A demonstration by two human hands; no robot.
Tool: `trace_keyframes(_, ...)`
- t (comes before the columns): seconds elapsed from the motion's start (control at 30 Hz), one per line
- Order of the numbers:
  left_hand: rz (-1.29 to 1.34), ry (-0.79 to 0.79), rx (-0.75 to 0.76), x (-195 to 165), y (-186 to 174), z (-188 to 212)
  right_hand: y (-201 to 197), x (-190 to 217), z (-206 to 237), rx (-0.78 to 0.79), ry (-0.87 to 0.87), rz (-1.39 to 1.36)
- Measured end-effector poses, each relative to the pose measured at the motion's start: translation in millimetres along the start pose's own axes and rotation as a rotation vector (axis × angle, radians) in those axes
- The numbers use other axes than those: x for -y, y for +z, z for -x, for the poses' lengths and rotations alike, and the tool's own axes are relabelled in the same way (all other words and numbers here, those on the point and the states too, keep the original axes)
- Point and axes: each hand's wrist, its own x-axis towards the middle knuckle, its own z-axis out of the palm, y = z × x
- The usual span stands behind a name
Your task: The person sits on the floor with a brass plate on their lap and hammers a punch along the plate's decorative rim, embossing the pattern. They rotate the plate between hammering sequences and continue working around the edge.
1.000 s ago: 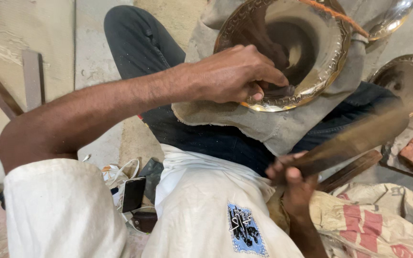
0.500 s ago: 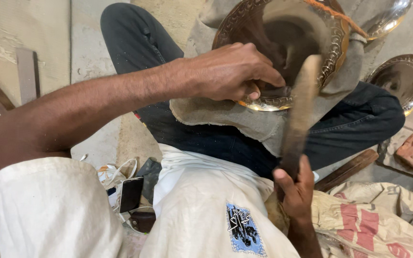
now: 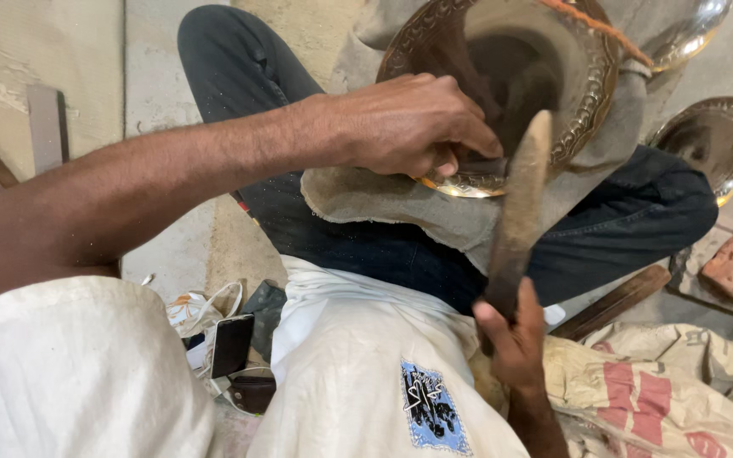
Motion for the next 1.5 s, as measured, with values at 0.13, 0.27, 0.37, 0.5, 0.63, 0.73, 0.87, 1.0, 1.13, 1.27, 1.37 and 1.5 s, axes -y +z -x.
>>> trace_keyframes(0.13, -0.004, -0.029, 0.051, 3.3, -3.9, 5.8, 2.2, -3.3, -0.1, 0.041, 0.126, 0.226)
trace_keyframes(0.27, -0.013, -0.008, 0.057, 4.8, -9.3, 7.8, 1.6, 1.6, -6.7, -0.007, 0.064, 0.177)
trace_keyframes(0.37, 0.063, -0.009, -0.018, -0.4, -12.1, 9.8, -3.2, 22.2, -21.5, -0.097, -0.092, 0.435)
trace_keyframes(0.5, 0.266, -0.055, -0.242, -2.4, -27.8, 21.8, -4.7, 56.3, -69.4, -0.262, -0.235, 0.651)
trace_keyframes(0.63, 0.381, -0.134, -0.385, -3.5, -30.8, 21.3, -4.1, 84.0, -136.1, -0.245, -0.298, 0.566)
trace_keyframes(0.73, 0.279, -0.223, -0.331, -2.8, -20.8, 17.1, -10.6, 97.1, -177.1, -0.158, -0.581, 0.780)
trace_keyframes(0.87, 0.401, -0.223, -0.314, -4.9, 2.7, 21.1, -37.0, 102.5, -196.6, -0.114, -0.482, 0.517)
trace_keyframes(1.0, 0.317, -0.208, -0.315, 1.1, 28.9, 13.0, -66.7, 93.7, -180.1, -0.020, -0.462, 0.601)
trace_keyframes(1.13, 0.304, -0.220, -0.310, 3.4, 54.0, 6.2, -79.6, 92.0, -151.0, 0.019, -0.413, 0.760)
trace_keyframes(1.27, 0.319, -0.150, -0.399, 4.6, 66.0, 3.2, -87.8, 101.3, -148.5, 0.121, -0.412, 0.837)
trace_keyframes(1.37, 0.281, -0.132, -0.480, 3.5, 69.4, 0.1, -94.8, 103.7, -155.7, 0.210, -0.500, 0.778)
trace_keyframes(1.5, 0.266, -0.173, -0.504, -2.2, 71.5, 1.1, -101.6, 105.2, -164.1, 0.222, -0.464, 0.857)
